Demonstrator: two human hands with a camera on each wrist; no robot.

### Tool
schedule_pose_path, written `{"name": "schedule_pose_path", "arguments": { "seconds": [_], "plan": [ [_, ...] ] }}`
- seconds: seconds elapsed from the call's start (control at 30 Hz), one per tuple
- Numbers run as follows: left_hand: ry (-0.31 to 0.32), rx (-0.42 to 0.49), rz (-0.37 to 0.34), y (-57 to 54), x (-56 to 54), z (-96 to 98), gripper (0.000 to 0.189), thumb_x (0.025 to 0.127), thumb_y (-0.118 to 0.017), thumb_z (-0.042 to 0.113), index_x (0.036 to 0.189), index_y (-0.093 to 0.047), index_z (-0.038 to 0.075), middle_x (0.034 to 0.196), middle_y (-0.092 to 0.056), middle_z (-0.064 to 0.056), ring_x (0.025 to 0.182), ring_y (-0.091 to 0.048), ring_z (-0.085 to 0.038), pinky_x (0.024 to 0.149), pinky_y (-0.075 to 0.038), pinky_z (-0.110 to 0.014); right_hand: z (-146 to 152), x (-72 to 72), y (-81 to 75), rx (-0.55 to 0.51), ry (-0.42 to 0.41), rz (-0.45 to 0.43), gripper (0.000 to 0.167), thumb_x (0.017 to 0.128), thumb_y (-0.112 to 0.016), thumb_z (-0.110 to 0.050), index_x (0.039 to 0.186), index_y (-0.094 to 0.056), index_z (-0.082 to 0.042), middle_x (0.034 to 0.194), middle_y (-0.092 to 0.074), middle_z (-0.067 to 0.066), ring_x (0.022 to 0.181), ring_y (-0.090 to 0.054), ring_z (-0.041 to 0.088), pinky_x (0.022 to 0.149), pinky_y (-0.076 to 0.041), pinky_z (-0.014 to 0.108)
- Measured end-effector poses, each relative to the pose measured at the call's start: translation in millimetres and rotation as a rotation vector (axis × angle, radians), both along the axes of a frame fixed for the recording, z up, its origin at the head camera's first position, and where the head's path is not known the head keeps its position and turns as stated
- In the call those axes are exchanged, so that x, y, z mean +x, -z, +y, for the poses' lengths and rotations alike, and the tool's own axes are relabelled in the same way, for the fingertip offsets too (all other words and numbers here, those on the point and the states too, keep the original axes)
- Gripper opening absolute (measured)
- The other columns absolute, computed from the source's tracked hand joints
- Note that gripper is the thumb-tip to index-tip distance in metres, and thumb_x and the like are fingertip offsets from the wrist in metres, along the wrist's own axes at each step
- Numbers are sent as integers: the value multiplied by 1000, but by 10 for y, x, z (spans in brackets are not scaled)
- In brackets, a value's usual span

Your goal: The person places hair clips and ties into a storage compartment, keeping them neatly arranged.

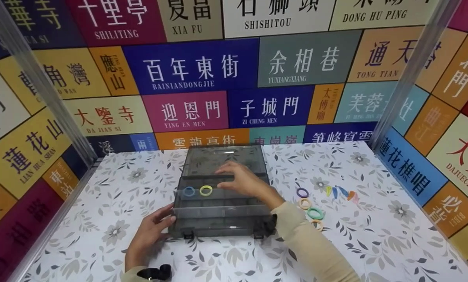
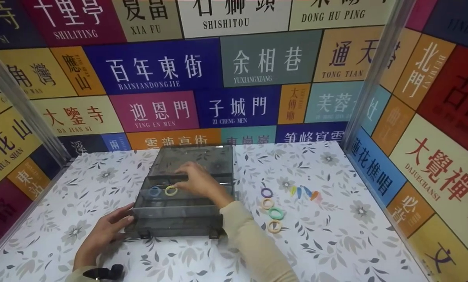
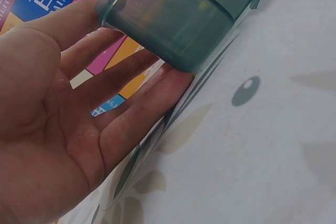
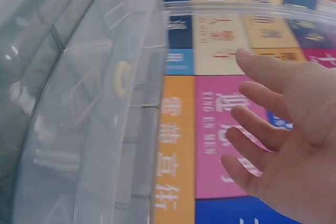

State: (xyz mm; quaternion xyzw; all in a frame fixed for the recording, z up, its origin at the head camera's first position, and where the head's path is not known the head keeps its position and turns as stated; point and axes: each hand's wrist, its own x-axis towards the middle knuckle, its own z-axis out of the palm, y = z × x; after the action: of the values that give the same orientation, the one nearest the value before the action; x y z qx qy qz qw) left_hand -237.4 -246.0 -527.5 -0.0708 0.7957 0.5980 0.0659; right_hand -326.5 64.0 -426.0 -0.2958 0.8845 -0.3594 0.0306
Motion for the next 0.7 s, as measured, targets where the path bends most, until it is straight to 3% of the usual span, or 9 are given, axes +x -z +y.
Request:
{"name": "schedule_pose_path", "arguments": {
  "seconds": [0.17, 0.37, 0.7],
  "plan": [
    [-3, 15, 14, 4, 2, 6, 52, 97, -67, 21, 147, -52, 15, 151, -50, -20, 134, -54, -39, 88, -60, -49, 335, 170, 7, -90, 28, 41, 41, 90, -76, -27, 129, -68, -13, 137, -60, 10, 132, -54, 32, 111, -44, 50],
    [-3, 57, 12, 5, 11, 26, 52, 97, -66, 19, 147, -52, 14, 152, -49, -19, 133, -55, -37, 88, -60, -49, 713, 287, 110, -189, 85, 38, 42, 91, -75, -27, 131, -67, -15, 137, -59, 9, 133, -53, 33, 110, -44, 54],
    [-17, 26, 5, 1, 14, 39, 52, 97, -66, 20, 147, -53, 15, 151, -50, -20, 134, -53, -38, 88, -60, -49, 1168, 208, 252, -205, 197, 47, 43, 89, -76, -30, 129, -68, -16, 136, -61, 8, 127, -57, 32, 101, -48, 55]
  ]
}}
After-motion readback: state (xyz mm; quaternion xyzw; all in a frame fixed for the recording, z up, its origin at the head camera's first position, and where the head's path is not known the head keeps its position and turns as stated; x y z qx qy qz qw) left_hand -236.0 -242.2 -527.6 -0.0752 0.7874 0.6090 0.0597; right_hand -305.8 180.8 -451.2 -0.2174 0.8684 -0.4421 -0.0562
